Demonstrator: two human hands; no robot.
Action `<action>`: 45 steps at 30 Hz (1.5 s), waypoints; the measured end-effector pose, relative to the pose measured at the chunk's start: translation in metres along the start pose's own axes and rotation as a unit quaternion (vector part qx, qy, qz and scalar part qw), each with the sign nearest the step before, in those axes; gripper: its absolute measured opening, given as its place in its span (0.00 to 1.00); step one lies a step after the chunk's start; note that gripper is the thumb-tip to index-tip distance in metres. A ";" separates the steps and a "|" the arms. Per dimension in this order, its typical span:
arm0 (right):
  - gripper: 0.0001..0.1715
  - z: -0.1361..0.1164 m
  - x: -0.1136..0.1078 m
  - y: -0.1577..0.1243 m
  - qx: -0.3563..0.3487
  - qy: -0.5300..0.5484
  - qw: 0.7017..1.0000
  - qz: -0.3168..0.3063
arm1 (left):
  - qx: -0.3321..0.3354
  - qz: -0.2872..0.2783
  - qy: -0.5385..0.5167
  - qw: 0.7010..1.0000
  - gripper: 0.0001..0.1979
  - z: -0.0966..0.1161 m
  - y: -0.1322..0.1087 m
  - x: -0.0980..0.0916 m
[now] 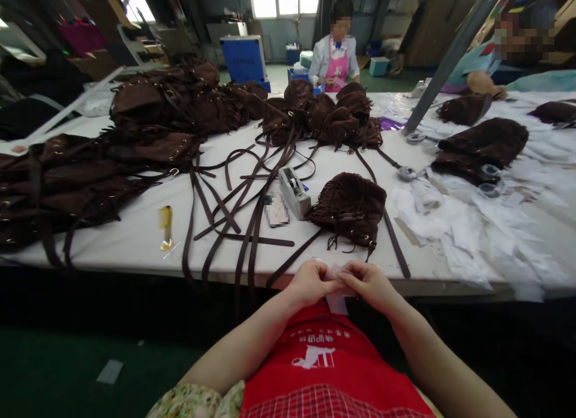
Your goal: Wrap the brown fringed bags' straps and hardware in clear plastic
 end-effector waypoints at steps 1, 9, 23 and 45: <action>0.19 -0.001 -0.001 -0.001 -0.002 -0.015 1.000 -0.007 | -0.003 0.005 -0.005 1.000 0.19 -0.002 -0.003 -0.005; 0.26 0.066 -0.029 -0.032 0.185 -0.407 0.894 -0.031 | -0.014 0.053 -0.071 0.996 0.18 -0.028 -0.025 -0.062; 0.19 0.060 0.033 -0.047 0.092 0.289 0.949 -0.082 | -0.030 -0.187 0.218 0.957 0.19 -0.018 -0.044 -0.088; 0.22 0.038 0.042 -0.028 0.065 0.161 0.982 0.074 | 0.075 -0.135 0.053 0.987 0.23 -0.024 -0.052 -0.042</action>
Point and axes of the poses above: each hand's wrist, its own y-axis towards the middle knuckle, its own x-axis out of the palm, z = x × y, the point moved 3 cm from there along y, towards the middle knuckle, and after that the axes turned 3 degrees about -x, right-handed, at the moved point
